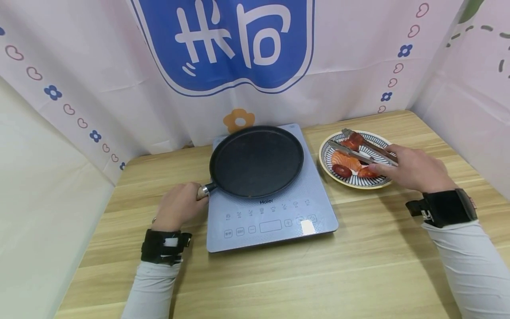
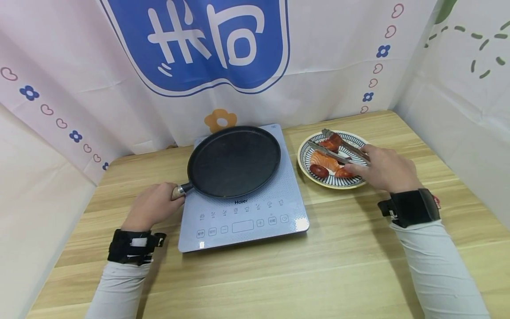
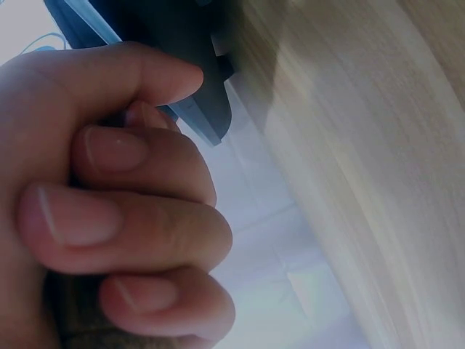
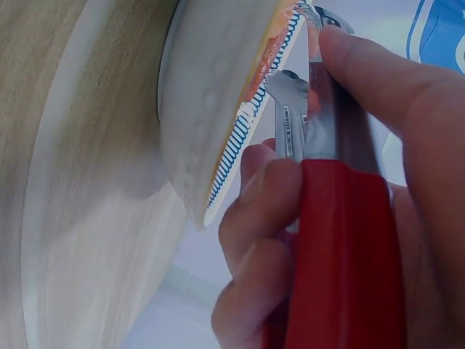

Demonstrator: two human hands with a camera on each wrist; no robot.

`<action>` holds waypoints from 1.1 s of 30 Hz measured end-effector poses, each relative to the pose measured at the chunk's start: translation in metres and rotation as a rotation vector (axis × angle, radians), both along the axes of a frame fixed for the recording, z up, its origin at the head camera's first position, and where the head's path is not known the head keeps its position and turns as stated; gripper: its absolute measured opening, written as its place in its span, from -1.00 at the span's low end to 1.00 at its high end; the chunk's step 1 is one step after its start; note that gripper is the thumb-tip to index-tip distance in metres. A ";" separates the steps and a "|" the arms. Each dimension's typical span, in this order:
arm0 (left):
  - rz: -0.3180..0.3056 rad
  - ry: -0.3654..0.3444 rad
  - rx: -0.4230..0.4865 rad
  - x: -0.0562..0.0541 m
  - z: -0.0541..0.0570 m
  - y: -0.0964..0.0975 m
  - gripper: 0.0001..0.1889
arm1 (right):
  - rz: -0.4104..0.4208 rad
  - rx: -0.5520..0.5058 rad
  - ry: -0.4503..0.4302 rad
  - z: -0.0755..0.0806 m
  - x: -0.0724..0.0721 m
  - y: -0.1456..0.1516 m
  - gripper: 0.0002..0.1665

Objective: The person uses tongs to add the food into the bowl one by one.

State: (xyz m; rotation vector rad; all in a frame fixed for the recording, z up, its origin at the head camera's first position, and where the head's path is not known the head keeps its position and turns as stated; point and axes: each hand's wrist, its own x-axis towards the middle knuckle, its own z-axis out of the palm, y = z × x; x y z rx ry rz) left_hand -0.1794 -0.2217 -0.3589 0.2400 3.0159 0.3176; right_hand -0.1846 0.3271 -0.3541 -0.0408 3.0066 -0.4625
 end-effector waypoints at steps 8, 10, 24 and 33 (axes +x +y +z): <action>-0.003 -0.002 -0.002 0.001 0.000 0.001 -0.70 | 0.012 -0.004 0.012 0.006 0.004 0.003 0.06; -0.004 -0.003 -0.003 0.000 0.001 0.001 -0.70 | 0.020 0.001 0.018 0.009 0.005 0.004 0.06; -0.009 0.008 -0.002 0.001 -0.001 0.001 -0.67 | 0.037 0.037 0.053 0.024 0.012 0.004 0.01; -0.005 0.000 -0.003 0.000 -0.001 0.001 -0.66 | 0.050 0.083 0.036 0.035 0.016 0.001 -0.01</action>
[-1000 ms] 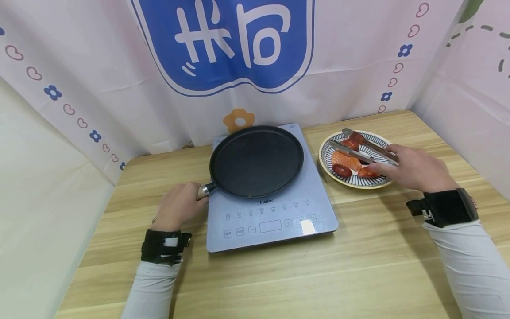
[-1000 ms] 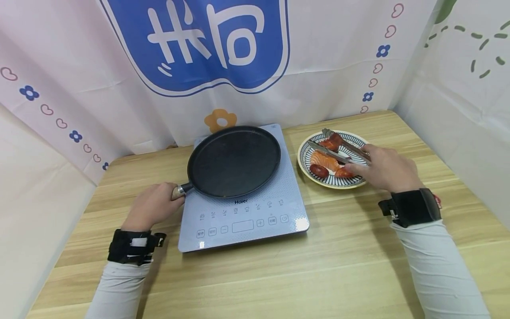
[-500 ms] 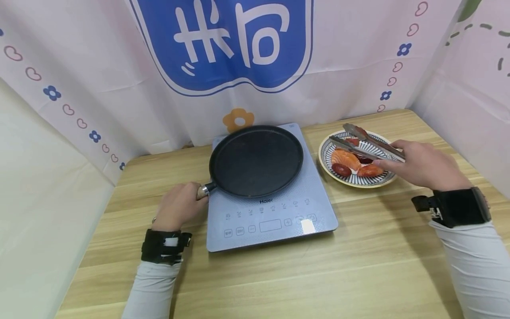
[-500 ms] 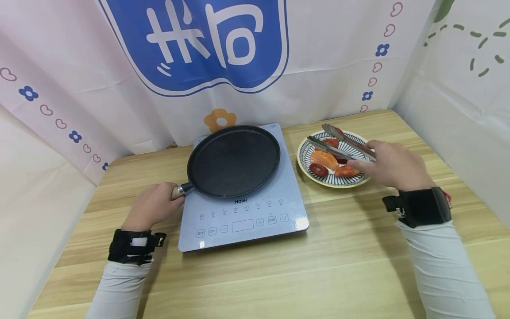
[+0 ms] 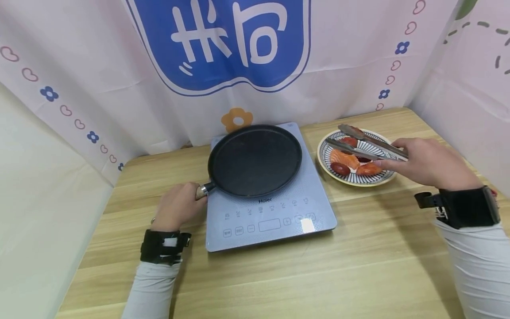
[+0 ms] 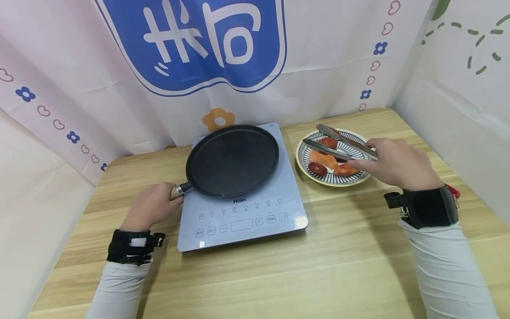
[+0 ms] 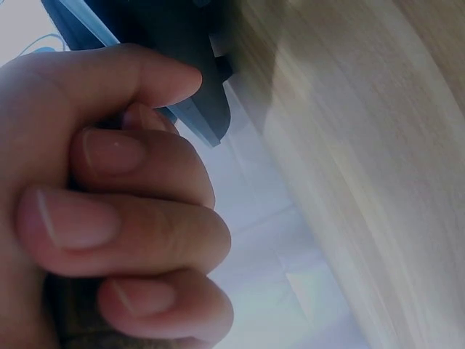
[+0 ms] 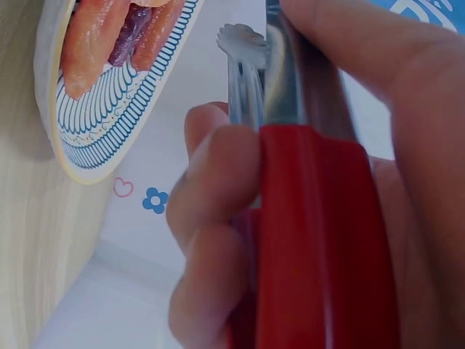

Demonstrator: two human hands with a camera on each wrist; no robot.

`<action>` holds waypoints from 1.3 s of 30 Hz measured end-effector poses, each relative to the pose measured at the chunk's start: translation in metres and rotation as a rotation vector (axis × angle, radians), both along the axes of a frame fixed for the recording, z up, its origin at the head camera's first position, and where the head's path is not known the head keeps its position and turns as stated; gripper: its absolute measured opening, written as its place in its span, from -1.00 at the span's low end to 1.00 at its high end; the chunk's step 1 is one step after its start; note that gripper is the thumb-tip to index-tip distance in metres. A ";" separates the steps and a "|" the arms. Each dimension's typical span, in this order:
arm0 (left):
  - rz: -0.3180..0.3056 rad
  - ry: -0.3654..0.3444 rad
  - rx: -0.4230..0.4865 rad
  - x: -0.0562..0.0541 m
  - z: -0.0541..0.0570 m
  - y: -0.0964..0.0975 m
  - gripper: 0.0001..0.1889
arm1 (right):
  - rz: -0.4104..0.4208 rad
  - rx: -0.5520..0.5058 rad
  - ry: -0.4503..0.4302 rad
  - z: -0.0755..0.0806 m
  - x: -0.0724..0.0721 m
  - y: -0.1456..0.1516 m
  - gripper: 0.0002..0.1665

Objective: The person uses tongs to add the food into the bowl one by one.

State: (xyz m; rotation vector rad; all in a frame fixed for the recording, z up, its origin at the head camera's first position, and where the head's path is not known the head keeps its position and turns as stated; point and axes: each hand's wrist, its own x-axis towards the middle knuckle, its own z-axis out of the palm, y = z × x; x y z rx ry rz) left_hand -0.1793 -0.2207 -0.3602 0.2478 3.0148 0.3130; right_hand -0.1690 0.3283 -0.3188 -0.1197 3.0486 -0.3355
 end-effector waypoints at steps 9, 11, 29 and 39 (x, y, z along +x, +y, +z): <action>0.008 0.007 -0.016 0.001 -0.002 -0.001 -0.65 | 0.039 0.015 0.019 -0.002 0.004 -0.004 -0.13; 0.002 0.008 -0.017 0.000 -0.002 0.000 -0.64 | 0.047 0.020 0.022 -0.002 0.007 -0.003 -0.16; 0.020 0.034 -0.023 0.000 -0.001 -0.002 -0.62 | 0.073 0.023 0.070 -0.003 0.030 0.002 -0.25; 0.007 0.048 -0.033 -0.001 -0.002 0.000 -0.63 | 0.072 0.005 0.003 -0.010 0.038 0.003 -0.27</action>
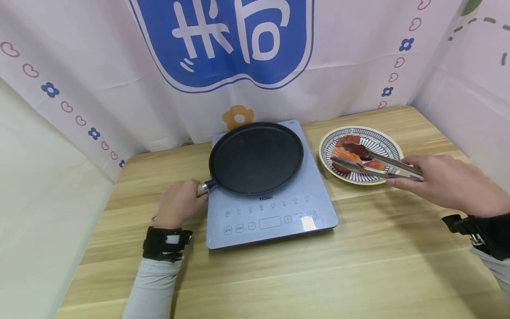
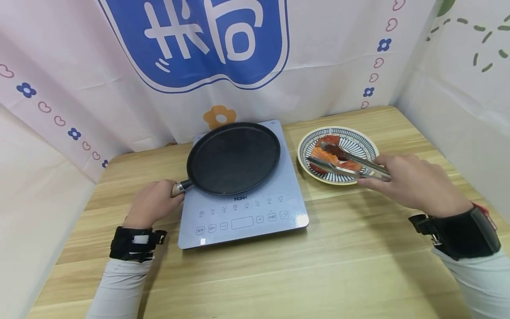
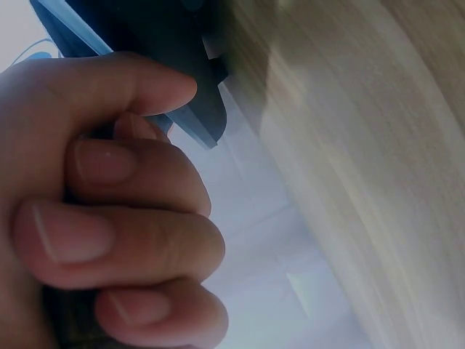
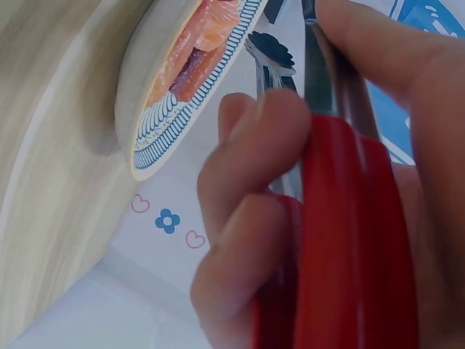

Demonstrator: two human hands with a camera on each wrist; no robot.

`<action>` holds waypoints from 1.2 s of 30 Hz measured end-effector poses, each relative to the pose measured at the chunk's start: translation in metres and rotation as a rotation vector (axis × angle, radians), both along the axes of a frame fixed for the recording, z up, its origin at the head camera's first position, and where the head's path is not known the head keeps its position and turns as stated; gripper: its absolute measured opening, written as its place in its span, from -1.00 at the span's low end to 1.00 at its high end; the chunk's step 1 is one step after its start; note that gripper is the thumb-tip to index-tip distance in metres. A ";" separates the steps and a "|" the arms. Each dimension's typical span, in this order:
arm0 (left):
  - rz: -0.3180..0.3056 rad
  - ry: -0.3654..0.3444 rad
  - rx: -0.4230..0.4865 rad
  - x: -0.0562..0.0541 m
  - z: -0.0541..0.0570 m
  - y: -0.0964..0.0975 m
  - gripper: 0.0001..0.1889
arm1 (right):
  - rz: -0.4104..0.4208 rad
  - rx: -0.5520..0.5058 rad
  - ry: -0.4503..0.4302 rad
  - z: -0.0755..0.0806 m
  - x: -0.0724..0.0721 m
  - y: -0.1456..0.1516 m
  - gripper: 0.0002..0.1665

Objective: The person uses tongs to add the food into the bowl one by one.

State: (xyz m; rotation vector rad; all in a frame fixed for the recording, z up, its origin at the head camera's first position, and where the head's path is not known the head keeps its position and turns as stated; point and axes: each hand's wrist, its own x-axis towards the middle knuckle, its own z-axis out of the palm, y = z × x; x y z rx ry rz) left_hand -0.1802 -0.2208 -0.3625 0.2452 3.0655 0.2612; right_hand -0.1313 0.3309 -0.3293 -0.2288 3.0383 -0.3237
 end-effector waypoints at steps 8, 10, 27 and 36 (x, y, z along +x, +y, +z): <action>0.006 -0.008 -0.003 0.000 -0.001 0.001 -0.65 | 0.026 0.005 0.009 -0.006 0.001 0.000 -0.30; 0.005 -0.009 -0.003 0.000 -0.001 0.001 -0.66 | 0.026 0.012 0.015 -0.007 0.002 -0.001 -0.31; 0.006 -0.005 -0.009 0.000 0.001 0.001 -0.65 | 0.044 0.051 0.006 -0.014 0.002 0.001 -0.31; 0.008 -0.011 -0.005 0.000 0.001 0.002 -0.65 | 0.071 0.041 0.012 -0.019 0.000 0.001 -0.32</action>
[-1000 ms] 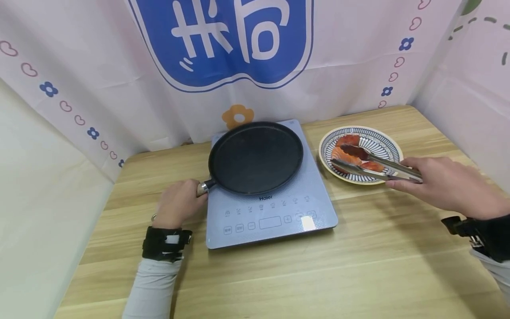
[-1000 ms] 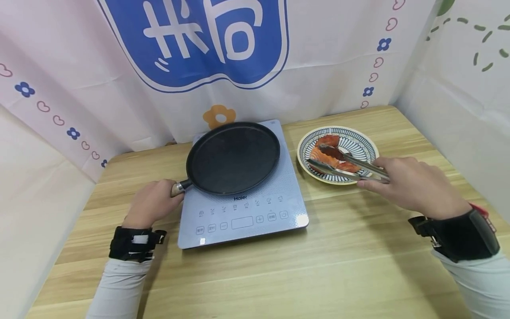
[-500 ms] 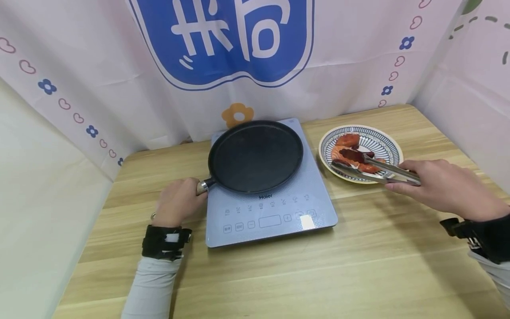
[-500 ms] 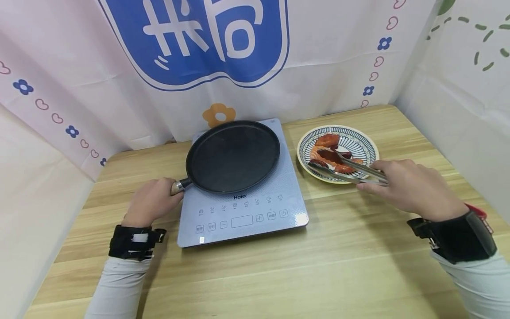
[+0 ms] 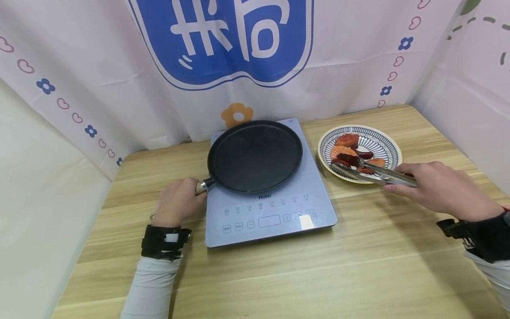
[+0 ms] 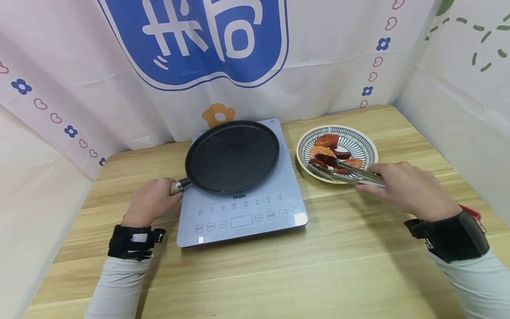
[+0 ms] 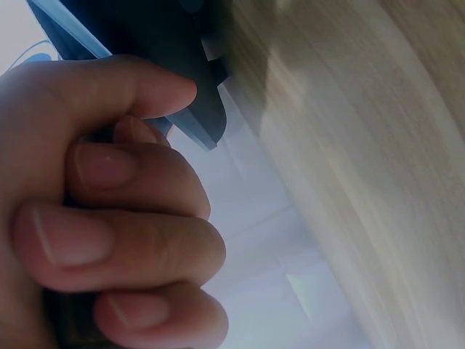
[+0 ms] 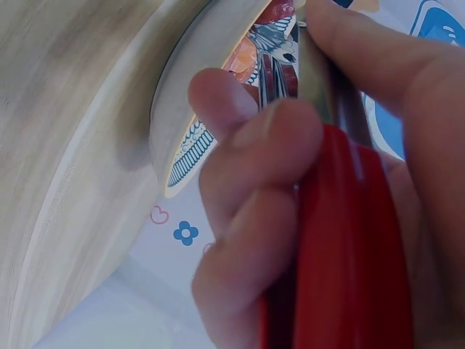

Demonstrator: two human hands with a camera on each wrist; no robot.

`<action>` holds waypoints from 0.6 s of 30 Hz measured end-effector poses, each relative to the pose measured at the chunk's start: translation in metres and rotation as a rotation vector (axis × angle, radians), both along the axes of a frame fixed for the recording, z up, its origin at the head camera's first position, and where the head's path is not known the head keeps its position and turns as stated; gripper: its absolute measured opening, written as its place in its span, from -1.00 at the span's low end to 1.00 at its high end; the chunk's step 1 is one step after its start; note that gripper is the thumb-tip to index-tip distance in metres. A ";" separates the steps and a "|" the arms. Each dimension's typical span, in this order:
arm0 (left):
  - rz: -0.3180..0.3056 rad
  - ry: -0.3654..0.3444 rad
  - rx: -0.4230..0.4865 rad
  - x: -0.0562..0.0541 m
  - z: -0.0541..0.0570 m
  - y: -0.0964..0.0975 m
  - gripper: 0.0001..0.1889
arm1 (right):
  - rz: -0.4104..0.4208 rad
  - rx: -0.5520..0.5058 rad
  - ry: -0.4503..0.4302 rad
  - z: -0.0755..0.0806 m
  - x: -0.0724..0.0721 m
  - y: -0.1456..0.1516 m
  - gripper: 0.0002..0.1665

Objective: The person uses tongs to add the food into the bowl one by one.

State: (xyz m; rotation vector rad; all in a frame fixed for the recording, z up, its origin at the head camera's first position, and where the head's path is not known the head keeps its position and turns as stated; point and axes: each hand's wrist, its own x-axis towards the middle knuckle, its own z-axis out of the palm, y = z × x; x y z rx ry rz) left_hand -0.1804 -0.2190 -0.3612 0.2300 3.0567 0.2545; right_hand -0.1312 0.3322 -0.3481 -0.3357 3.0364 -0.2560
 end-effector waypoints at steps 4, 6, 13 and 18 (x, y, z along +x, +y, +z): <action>0.002 0.008 -0.004 0.000 0.001 0.000 -0.65 | 0.001 -0.011 -0.021 -0.002 -0.001 -0.001 -0.29; 0.003 0.010 -0.005 0.000 0.001 0.000 -0.65 | -0.001 -0.015 -0.033 -0.002 -0.002 -0.002 -0.28; 0.005 0.016 -0.004 0.000 0.000 -0.001 -0.65 | -0.005 -0.014 -0.061 -0.003 -0.002 -0.001 -0.32; 0.002 0.020 -0.007 0.001 -0.001 -0.001 -0.65 | 0.009 -0.003 -0.063 -0.003 -0.001 -0.001 -0.44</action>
